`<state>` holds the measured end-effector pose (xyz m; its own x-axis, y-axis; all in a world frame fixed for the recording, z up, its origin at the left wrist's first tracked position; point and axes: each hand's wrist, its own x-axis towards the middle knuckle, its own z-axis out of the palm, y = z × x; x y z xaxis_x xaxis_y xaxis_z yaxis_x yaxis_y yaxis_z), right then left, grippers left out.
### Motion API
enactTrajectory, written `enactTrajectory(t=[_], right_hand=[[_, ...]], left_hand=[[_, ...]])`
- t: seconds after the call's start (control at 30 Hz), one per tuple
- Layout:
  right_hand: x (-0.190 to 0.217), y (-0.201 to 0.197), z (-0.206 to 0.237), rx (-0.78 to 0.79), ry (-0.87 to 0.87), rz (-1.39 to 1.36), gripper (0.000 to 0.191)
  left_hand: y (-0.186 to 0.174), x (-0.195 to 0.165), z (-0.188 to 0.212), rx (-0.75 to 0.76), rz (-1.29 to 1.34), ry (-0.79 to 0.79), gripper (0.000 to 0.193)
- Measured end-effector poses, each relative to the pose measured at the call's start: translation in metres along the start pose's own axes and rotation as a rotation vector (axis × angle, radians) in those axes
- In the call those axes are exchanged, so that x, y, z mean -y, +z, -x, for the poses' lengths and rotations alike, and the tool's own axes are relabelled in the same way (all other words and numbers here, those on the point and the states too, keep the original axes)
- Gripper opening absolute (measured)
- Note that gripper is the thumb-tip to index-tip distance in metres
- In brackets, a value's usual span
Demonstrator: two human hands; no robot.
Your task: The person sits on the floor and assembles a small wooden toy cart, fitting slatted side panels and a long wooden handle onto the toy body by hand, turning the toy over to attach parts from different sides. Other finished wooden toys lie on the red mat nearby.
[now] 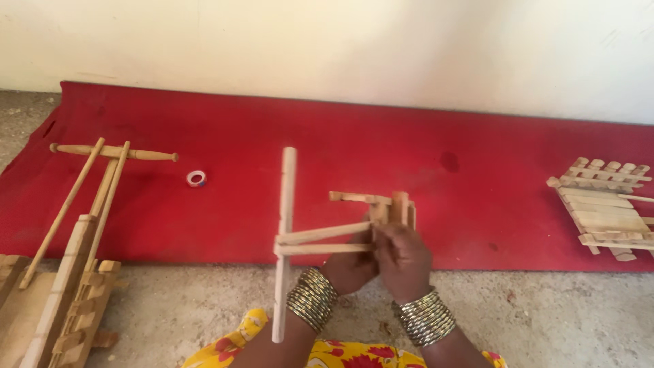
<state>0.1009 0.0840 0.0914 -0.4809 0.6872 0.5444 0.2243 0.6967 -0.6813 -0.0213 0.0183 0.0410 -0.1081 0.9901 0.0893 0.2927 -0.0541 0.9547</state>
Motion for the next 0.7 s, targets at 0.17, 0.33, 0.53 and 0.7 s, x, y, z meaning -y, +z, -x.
enactTrajectory(t=[0.17, 0.33, 0.53, 0.7], right_hand=[[0.042, 0.004, 0.003, 0.119, -0.192, -0.090, 0.025], [0.042, 0.002, 0.007, 0.100, -0.185, 0.034, 0.030], [0.016, -0.004, -0.003, 0.105, -0.005, 0.088, 0.020], [0.062, 0.005, 0.009, 0.118, -0.175, -0.064, 0.032]], left_hand=[[0.019, 0.037, -0.012, 0.068, -0.222, 0.042, 0.023], [0.029, 0.047, -0.010, -0.126, -0.338, 0.214, 0.023], [0.018, 0.027, -0.006, -0.027, -0.235, -0.009, 0.016], [0.022, 0.022, -0.010, -0.077, -0.284, 0.118, 0.019]])
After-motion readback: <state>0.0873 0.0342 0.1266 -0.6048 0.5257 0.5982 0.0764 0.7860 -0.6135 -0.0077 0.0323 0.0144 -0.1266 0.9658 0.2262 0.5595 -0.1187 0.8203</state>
